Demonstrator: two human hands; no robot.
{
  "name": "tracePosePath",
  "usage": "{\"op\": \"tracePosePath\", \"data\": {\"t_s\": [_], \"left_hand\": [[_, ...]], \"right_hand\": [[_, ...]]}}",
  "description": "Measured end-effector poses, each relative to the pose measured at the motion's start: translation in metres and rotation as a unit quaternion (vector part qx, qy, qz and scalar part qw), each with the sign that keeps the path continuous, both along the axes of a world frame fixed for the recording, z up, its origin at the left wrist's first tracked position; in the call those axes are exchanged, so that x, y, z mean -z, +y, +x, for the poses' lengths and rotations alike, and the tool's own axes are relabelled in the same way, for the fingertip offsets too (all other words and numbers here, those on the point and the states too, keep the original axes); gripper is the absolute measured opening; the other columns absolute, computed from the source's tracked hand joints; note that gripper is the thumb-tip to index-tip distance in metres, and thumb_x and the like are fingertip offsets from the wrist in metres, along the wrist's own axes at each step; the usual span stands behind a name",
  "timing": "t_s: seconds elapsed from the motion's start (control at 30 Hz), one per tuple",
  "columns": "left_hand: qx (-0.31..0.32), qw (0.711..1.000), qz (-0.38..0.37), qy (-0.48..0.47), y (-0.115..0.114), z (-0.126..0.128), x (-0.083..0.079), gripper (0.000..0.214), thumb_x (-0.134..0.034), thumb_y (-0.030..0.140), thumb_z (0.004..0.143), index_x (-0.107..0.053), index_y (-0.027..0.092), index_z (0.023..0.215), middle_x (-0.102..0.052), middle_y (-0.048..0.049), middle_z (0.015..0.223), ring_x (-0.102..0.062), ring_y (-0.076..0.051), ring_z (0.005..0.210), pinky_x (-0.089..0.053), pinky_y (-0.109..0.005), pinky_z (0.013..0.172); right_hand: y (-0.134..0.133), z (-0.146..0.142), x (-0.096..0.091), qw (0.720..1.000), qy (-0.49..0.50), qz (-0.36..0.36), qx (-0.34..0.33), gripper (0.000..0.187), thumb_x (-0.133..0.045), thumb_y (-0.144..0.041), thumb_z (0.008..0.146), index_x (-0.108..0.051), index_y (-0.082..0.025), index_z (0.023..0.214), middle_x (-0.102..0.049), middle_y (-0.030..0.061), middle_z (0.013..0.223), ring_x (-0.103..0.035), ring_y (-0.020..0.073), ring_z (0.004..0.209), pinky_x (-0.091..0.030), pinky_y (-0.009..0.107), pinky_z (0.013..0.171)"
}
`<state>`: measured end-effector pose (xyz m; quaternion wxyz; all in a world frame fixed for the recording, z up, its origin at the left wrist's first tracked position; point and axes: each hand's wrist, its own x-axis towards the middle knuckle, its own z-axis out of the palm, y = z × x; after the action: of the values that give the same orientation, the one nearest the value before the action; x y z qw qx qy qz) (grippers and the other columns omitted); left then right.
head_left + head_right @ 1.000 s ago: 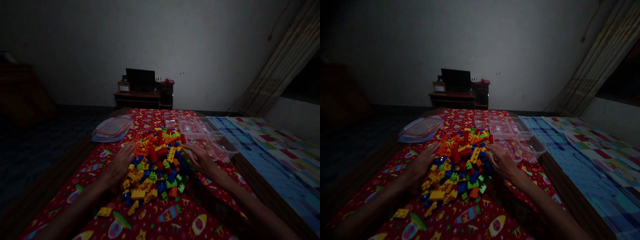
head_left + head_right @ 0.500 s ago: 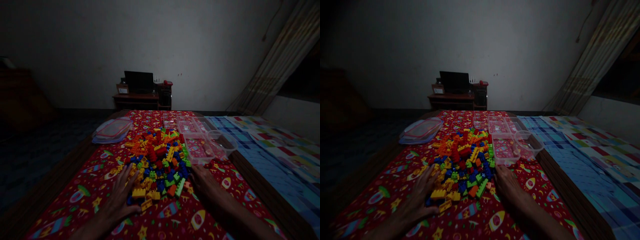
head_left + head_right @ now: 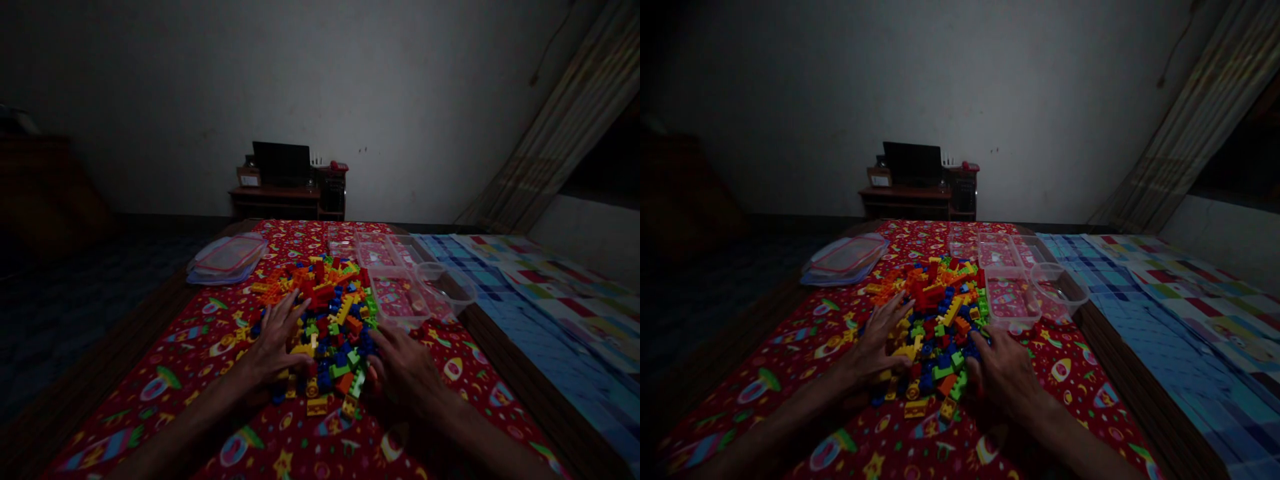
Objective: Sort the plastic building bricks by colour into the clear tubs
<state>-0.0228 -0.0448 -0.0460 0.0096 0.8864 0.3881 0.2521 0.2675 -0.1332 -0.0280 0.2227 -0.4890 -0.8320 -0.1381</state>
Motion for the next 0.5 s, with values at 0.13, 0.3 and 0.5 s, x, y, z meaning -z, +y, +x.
{"op": "tracePosePath", "data": {"t_s": [0.13,0.3,0.5], "left_hand": [[0.07,0.995,0.053,0.052,-0.033,-0.003,-0.011,0.086,-0.054,0.061,0.079,-0.011,0.031,0.148,-0.011,-0.0131,0.156,-0.016,-0.036,0.14,-0.009,-0.063,0.109],[0.131,0.972,0.107,0.163,-0.058,0.0,-0.003,0.062,-0.051,0.048,0.087,-0.03,0.033,0.143,-0.028,-0.0038,0.152,-0.02,-0.028,0.14,0.004,-0.058,0.113],[0.078,0.983,0.093,0.134,-0.026,0.003,0.0,0.048,-0.047,0.042,0.09,-0.042,0.032,0.137,-0.03,-0.0031,0.151,-0.021,-0.026,0.14,0.002,-0.056,0.114]], "right_hand": [[-0.001,-0.022,-0.001,0.982,-0.077,-0.043,-0.167,0.06,-0.055,-0.043,0.085,-0.035,-0.032,0.141,-0.016,0.0145,0.154,-0.018,0.0346,0.139,-0.025,0.058,0.106],[0.027,-0.036,0.003,0.978,-0.085,-0.072,-0.176,0.058,-0.049,-0.041,0.089,-0.032,-0.028,0.144,-0.011,0.015,0.155,-0.01,0.0311,0.142,-0.014,0.059,0.11],[0.052,-0.048,0.009,0.982,-0.065,-0.049,-0.168,0.061,-0.051,-0.038,0.088,-0.034,-0.017,0.143,-0.02,0.0212,0.152,-0.011,0.0314,0.142,-0.019,0.058,0.11]]}}
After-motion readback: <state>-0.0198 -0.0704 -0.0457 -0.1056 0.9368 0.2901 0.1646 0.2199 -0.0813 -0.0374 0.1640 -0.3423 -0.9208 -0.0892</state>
